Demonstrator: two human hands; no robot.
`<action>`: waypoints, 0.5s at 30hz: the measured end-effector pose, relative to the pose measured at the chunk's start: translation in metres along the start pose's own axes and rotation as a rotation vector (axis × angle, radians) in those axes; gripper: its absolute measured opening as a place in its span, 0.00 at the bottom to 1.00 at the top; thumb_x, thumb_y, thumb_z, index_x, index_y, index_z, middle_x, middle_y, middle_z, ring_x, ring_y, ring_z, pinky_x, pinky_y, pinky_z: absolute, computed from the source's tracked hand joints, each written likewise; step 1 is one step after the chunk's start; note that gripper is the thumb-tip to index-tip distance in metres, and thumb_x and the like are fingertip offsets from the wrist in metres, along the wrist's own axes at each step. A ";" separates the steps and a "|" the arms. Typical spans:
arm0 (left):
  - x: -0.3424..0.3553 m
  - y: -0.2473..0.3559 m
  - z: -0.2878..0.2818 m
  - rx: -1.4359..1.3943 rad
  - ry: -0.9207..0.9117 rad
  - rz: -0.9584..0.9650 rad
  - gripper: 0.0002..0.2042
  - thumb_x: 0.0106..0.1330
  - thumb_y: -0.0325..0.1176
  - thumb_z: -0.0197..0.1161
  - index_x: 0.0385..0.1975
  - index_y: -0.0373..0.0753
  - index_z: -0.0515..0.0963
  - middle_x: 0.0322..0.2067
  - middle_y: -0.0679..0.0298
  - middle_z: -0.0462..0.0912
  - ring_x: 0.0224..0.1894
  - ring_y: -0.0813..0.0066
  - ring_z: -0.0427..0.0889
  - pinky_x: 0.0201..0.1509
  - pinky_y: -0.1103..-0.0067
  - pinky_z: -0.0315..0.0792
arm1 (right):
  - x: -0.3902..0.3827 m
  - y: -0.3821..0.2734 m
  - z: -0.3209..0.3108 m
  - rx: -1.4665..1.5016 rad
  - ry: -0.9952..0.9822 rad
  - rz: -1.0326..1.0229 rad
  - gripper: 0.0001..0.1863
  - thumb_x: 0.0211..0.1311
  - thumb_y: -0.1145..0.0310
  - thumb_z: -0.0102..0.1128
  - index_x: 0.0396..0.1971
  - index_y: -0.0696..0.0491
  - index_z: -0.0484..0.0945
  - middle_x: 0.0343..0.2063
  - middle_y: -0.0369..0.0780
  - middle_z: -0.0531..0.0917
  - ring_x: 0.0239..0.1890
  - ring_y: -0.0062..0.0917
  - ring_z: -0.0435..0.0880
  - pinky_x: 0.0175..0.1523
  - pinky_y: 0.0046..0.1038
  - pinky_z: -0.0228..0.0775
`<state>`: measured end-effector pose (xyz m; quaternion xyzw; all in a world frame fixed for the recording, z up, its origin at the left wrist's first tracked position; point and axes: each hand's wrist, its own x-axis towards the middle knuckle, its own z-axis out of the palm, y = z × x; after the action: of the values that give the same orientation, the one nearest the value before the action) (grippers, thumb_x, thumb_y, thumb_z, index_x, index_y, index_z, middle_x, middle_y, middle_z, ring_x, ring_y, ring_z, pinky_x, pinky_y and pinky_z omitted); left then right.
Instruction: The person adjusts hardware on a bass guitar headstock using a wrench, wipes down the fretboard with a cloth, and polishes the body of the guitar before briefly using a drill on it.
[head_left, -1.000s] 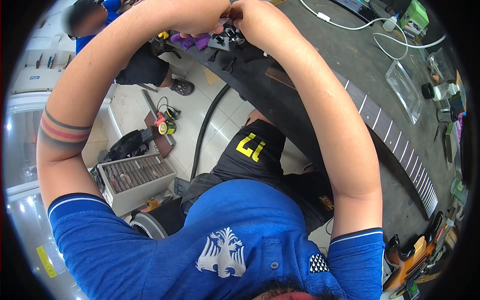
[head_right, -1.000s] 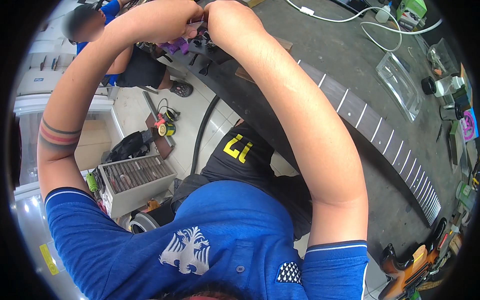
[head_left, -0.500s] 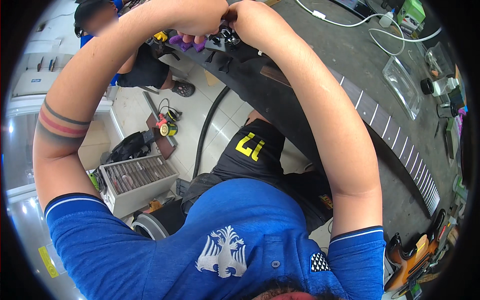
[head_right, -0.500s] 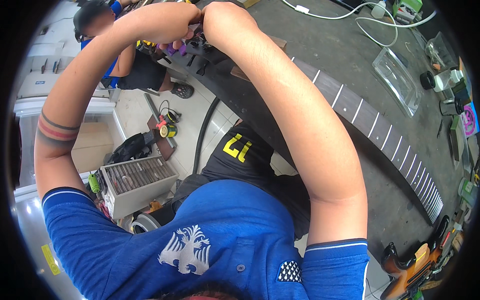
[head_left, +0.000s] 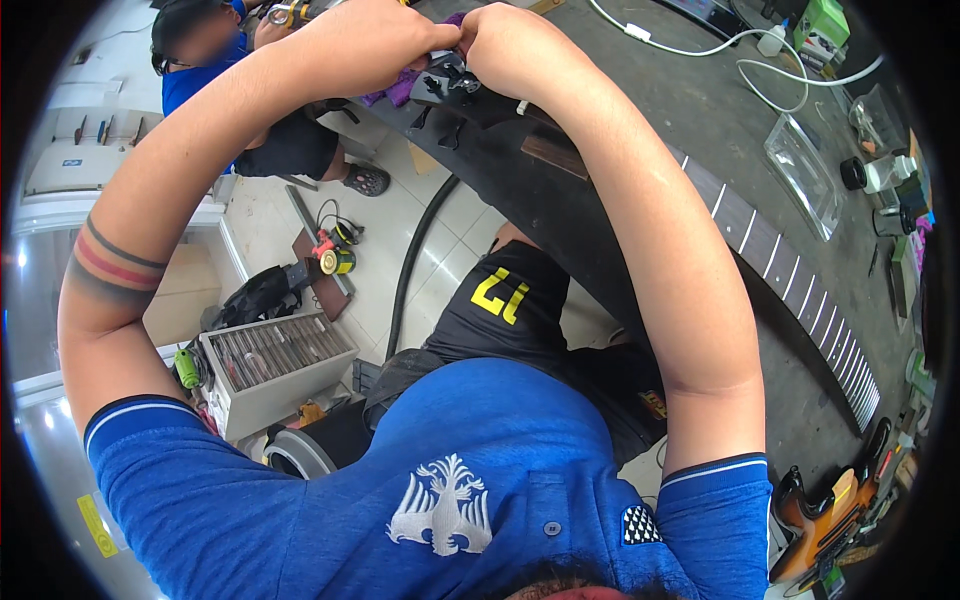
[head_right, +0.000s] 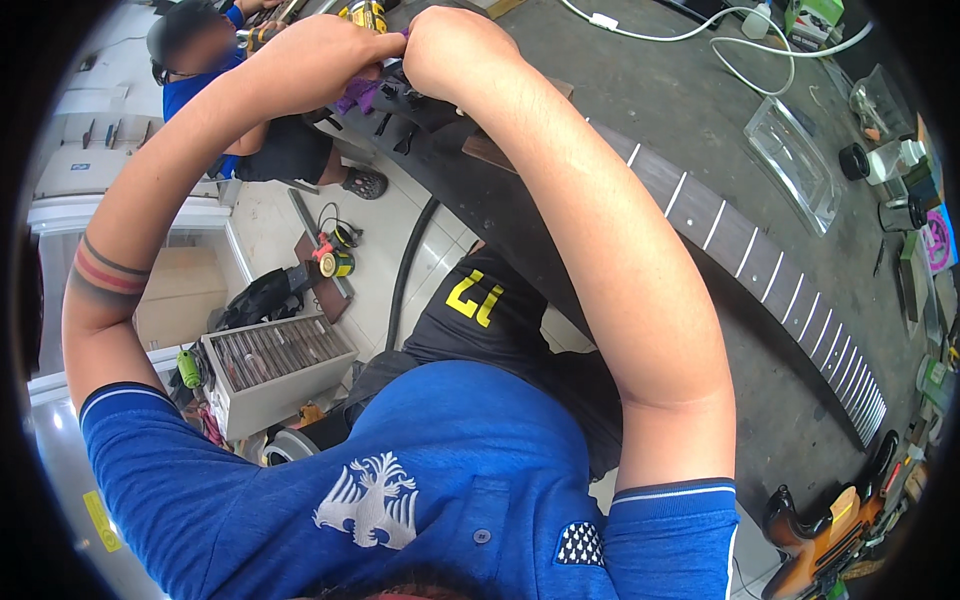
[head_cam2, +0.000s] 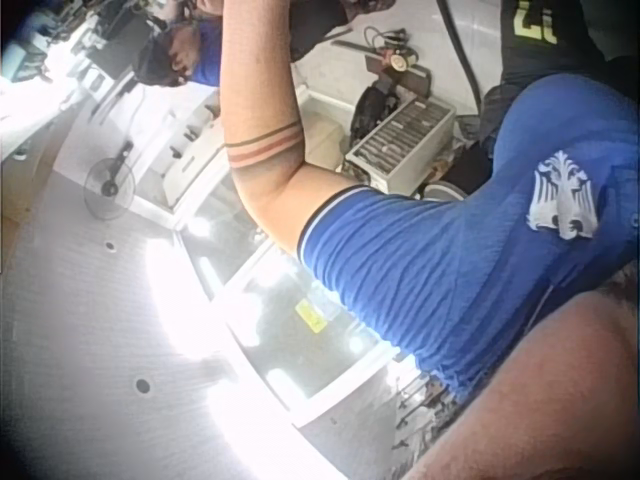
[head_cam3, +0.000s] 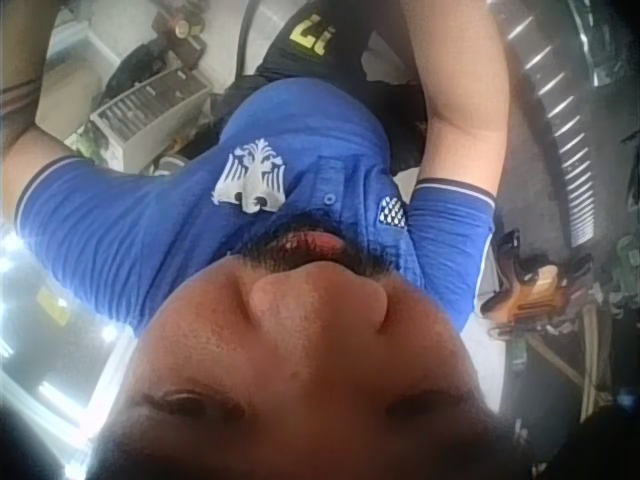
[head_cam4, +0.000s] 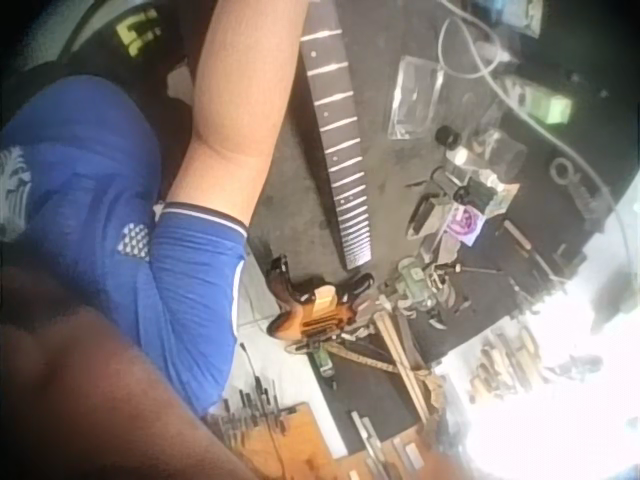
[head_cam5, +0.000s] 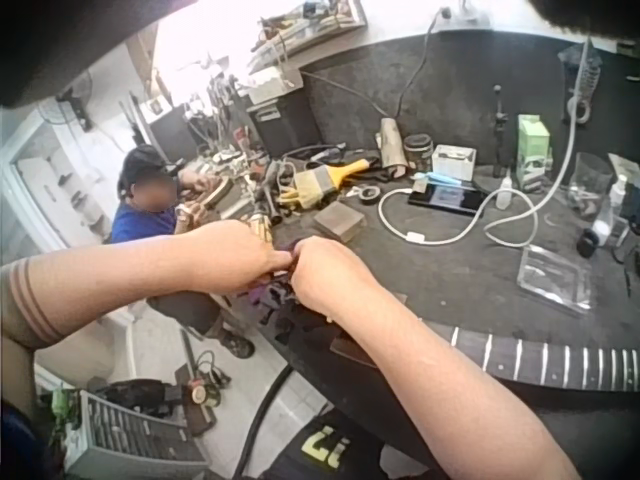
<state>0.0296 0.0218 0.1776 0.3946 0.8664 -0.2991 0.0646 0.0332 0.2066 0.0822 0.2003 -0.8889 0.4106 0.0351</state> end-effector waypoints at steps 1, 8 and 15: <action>-0.002 -0.003 0.005 0.000 0.000 -0.003 0.17 0.71 0.25 0.68 0.59 0.42 0.80 0.37 0.49 0.90 0.45 0.47 0.92 0.52 0.59 0.84 | -0.002 -0.004 -0.003 0.019 -0.012 0.033 0.12 0.67 0.71 0.62 0.42 0.58 0.92 0.43 0.57 0.92 0.50 0.52 0.92 0.57 0.49 0.83; -0.008 -0.019 0.025 0.135 0.316 0.298 0.21 0.65 0.23 0.67 0.58 0.43 0.76 0.35 0.54 0.88 0.44 0.49 0.91 0.51 0.59 0.84 | -0.003 -0.008 -0.006 0.071 -0.044 0.058 0.12 0.66 0.70 0.63 0.40 0.59 0.93 0.42 0.58 0.91 0.50 0.53 0.92 0.57 0.48 0.83; -0.003 -0.007 -0.043 -0.065 -0.140 0.029 0.17 0.73 0.38 0.66 0.57 0.38 0.86 0.38 0.44 0.92 0.42 0.41 0.92 0.47 0.54 0.83 | 0.001 -0.005 -0.012 0.174 -0.107 0.085 0.16 0.61 0.72 0.61 0.44 0.59 0.92 0.42 0.58 0.92 0.50 0.49 0.93 0.58 0.44 0.84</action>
<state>0.0318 0.0404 0.2166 0.3828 0.8634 -0.2965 0.1419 0.0328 0.2120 0.0939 0.1862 -0.8583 0.4758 -0.0474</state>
